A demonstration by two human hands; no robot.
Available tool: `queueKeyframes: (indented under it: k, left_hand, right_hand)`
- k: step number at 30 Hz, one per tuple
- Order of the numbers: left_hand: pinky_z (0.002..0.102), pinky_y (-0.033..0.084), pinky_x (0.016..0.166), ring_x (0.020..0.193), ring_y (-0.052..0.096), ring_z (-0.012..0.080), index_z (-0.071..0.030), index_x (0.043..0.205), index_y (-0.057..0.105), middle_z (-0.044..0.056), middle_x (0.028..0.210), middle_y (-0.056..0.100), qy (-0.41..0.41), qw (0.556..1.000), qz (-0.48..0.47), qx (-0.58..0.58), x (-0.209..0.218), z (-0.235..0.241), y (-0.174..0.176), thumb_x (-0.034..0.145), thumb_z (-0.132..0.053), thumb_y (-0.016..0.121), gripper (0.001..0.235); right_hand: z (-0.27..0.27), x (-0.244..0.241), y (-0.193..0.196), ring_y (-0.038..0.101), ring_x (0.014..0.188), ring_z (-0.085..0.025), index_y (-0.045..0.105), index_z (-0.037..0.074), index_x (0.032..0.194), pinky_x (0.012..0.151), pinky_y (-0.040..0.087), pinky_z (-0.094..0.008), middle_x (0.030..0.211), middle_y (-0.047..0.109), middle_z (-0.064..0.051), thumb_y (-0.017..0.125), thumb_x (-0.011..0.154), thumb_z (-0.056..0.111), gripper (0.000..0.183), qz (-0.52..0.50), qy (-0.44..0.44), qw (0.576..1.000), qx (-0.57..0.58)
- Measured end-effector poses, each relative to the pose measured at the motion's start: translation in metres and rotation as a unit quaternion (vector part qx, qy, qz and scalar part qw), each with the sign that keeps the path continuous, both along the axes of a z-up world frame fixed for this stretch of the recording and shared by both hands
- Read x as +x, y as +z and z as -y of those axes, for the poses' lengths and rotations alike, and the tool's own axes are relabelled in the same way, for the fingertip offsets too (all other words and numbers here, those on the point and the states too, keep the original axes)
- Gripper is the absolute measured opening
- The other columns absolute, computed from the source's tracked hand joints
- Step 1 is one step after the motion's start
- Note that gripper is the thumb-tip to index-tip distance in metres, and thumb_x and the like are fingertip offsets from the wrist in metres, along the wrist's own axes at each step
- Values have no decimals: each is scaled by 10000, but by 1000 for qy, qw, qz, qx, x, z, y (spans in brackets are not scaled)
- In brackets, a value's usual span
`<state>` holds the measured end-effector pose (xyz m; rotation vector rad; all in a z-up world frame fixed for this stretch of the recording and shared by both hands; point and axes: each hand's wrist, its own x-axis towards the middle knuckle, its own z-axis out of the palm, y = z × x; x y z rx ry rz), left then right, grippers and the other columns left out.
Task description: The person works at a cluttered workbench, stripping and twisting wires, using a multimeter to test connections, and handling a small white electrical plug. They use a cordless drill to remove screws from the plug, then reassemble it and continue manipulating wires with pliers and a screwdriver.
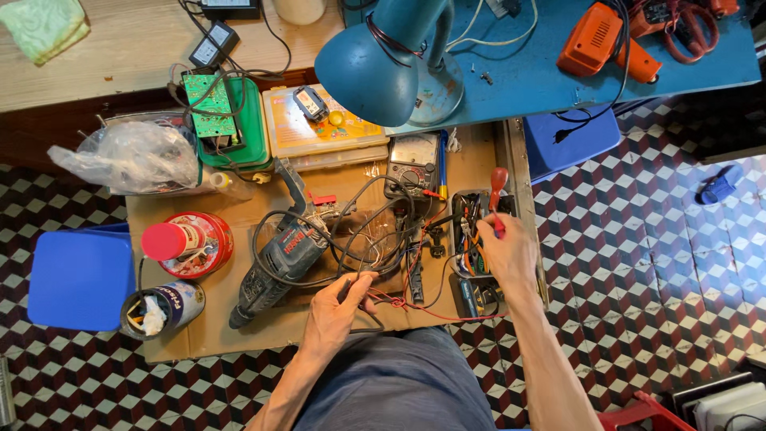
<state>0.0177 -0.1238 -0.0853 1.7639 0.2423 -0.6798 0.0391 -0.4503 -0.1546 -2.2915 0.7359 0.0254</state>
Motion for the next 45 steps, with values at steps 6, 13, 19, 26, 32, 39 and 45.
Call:
queueKeyframes:
  k: [6, 13, 19, 26, 32, 39, 45]
  left_hand:
    - [291, 516, 724, 843, 623, 98, -6, 1258, 669, 122, 962, 720, -2, 968, 208, 141, -11, 0, -14, 937, -379, 667, 493]
    - [216, 455, 670, 720, 571, 53, -32, 1138, 824, 59, 824, 691, 84, 992, -47, -77, 13, 26, -9, 1012, -433, 646, 456]
    - [239, 276, 438, 498, 358, 61, -82, 1168, 688, -11, 892, 761, 95, 948, -197, -231, 45, 82, -8, 952, -468, 603, 450]
    - [203, 506, 661, 745, 610, 33, -34, 1212, 733, 5, 909, 706, 95, 967, -62, -228, 37, 66, -15, 1009, -374, 616, 414]
    - [220, 520, 691, 777, 636, 63, -21, 1226, 696, -14, 889, 701, 115, 963, -13, -243, 39, 68, 10, 975, -321, 630, 396]
    - [197, 452, 649, 683, 524, 49, 11, 1476, 517, -35, 978, 719, 225, 879, -114, -404, 58, 60, 5, 953, -219, 484, 572]
    - [152, 502, 716, 745, 581, 14, -41, 1556, 421, 11, 957, 700, 74, 960, 159, -217, 63, 49, -2, 1093, -219, 488, 500]
  right_hand:
    - [-1, 53, -79, 680, 866, -482, 741, 86, 1058, 754, 525, -554, 915, 707, -227, 698, 868, 358, 334, -92, 128, 975, -154]
    - [-19, 3, 30, 673, 649, -176, 742, 61, 1028, 620, 519, -368, 701, 706, -93, 645, 959, 350, 313, -88, 69, 992, 55]
    - [-95, -74, 93, 526, 552, -102, 756, 99, 1096, 485, 421, -296, 651, 633, -16, 650, 955, 239, 225, -86, 141, 972, 165]
    - [-96, -63, 97, 595, 747, -103, 666, 130, 1299, 710, 502, -268, 1008, 690, -28, 678, 902, 198, 404, -141, 136, 932, 305]
    - [-118, -18, 86, 627, 873, -62, 639, 38, 1305, 803, 506, -239, 988, 706, -35, 653, 951, 212, 394, -69, 141, 923, 351]
    - [-98, -14, 100, 401, 478, -47, 625, 96, 1322, 439, 314, -215, 687, 628, 0, 603, 952, 205, 386, -39, 26, 931, 362]
    - [-95, -10, 98, 329, 431, -37, 660, 10, 1298, 392, 233, -206, 679, 608, -9, 589, 1006, 252, 386, -38, 17, 904, 425]
